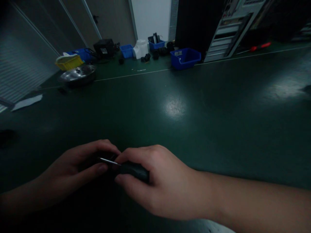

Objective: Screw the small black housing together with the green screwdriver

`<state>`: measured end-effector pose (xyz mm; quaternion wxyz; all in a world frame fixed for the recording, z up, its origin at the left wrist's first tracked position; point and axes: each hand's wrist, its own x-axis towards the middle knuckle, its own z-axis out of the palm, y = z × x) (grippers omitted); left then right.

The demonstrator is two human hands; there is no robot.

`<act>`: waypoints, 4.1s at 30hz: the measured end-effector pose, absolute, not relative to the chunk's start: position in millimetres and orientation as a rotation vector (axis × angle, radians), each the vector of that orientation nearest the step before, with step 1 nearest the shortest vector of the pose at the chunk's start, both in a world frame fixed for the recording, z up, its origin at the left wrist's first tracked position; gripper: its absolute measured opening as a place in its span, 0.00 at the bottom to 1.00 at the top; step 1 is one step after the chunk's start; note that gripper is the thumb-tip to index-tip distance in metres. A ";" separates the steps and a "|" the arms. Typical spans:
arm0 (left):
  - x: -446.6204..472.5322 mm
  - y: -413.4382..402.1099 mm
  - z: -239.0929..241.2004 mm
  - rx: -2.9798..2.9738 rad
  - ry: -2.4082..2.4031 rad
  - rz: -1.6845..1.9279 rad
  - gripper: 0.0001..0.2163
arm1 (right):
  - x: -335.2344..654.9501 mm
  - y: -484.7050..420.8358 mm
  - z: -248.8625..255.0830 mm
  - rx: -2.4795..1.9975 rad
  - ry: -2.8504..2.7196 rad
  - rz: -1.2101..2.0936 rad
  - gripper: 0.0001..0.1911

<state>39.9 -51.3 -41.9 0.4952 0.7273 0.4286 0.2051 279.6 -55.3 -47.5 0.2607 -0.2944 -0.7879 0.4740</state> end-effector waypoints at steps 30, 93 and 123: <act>44.3 -52.3 -38.9 1.751 1.053 0.478 0.08 | 278.1 -54.8 -46.5 -0.824 -2.167 1.276 0.14; 42.3 -51.8 -44.7 1.764 1.005 0.533 0.09 | 275.9 -53.7 -47.1 -0.842 -2.200 1.214 0.13; 45.4 -58.2 -43.7 1.672 1.155 0.810 0.13 | 278.0 -55.9 -48.8 -0.793 -2.190 1.166 0.14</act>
